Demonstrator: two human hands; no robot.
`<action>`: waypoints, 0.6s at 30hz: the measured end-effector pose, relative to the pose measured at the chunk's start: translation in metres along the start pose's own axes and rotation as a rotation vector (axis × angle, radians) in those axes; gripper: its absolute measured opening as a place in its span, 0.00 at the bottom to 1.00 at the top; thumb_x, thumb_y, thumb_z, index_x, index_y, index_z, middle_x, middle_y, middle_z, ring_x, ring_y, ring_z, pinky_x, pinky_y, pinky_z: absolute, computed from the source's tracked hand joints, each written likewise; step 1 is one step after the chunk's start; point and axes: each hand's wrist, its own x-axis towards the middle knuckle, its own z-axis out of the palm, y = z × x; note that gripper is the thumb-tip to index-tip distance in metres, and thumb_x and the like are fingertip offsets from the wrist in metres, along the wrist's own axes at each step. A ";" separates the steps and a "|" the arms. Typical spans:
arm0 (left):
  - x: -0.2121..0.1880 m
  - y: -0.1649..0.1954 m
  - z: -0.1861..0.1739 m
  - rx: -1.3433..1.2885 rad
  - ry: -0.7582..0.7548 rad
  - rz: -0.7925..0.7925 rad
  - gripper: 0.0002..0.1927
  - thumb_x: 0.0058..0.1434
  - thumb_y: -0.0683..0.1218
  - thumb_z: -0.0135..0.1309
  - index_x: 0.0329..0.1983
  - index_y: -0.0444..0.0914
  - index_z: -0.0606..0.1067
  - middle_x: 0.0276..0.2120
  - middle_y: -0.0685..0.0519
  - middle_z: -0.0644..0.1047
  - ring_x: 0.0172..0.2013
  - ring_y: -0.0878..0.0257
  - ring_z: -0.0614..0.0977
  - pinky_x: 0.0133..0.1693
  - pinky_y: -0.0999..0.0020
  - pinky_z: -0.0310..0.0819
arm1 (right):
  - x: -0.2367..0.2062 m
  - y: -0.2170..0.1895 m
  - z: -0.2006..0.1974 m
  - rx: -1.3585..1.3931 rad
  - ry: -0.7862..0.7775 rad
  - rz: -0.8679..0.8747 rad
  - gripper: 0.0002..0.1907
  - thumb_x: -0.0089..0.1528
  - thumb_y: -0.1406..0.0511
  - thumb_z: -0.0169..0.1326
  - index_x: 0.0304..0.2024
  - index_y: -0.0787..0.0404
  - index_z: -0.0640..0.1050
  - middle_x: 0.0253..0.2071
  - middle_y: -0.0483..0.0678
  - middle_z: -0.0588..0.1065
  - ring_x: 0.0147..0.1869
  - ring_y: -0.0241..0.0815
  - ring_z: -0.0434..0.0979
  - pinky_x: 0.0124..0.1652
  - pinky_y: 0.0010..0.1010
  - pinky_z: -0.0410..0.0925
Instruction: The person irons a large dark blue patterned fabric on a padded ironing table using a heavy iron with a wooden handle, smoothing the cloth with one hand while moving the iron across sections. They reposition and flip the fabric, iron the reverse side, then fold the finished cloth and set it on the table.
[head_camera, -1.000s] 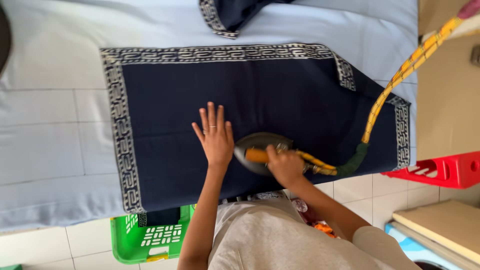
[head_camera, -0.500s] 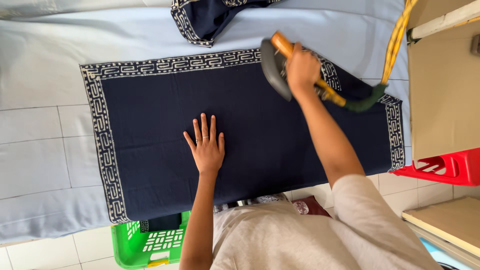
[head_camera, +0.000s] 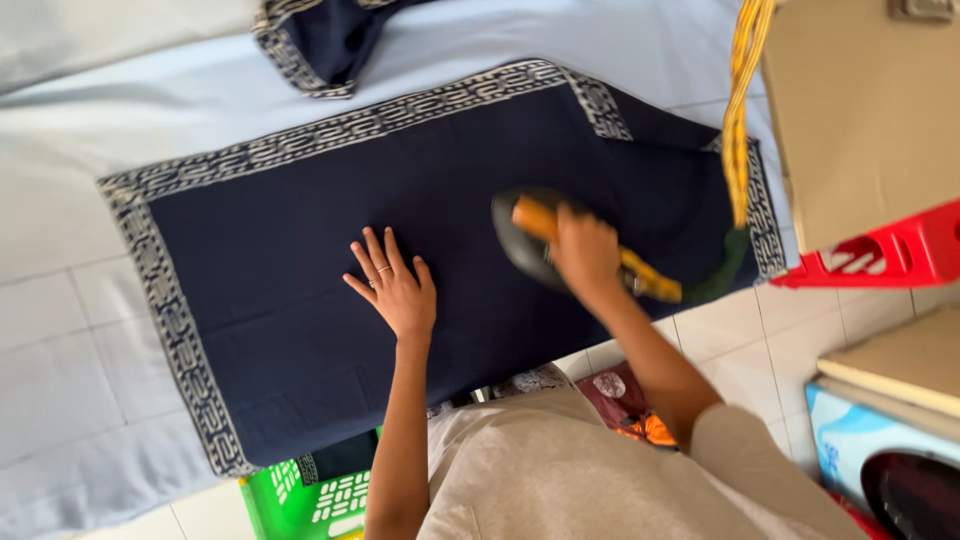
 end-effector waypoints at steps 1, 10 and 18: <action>0.001 0.008 0.005 0.008 -0.017 0.050 0.31 0.72 0.52 0.43 0.76 0.40 0.61 0.78 0.48 0.51 0.78 0.48 0.44 0.70 0.33 0.25 | -0.024 0.003 0.004 0.004 -0.042 0.005 0.21 0.55 0.61 0.65 0.47 0.62 0.77 0.29 0.57 0.79 0.31 0.57 0.82 0.33 0.48 0.74; 0.006 0.063 0.039 0.144 -0.213 0.271 0.31 0.75 0.57 0.36 0.80 0.48 0.54 0.79 0.53 0.48 0.77 0.53 0.44 0.69 0.31 0.24 | -0.087 0.068 0.031 -0.114 -0.014 0.016 0.17 0.55 0.63 0.64 0.44 0.58 0.77 0.21 0.49 0.76 0.22 0.47 0.79 0.23 0.41 0.72; 0.009 0.077 0.045 0.180 -0.150 0.253 0.30 0.74 0.57 0.39 0.78 0.48 0.59 0.78 0.54 0.53 0.77 0.53 0.50 0.70 0.31 0.28 | 0.083 0.147 0.010 -0.102 0.232 0.153 0.23 0.55 0.61 0.63 0.52 0.61 0.78 0.28 0.53 0.79 0.29 0.55 0.82 0.29 0.45 0.74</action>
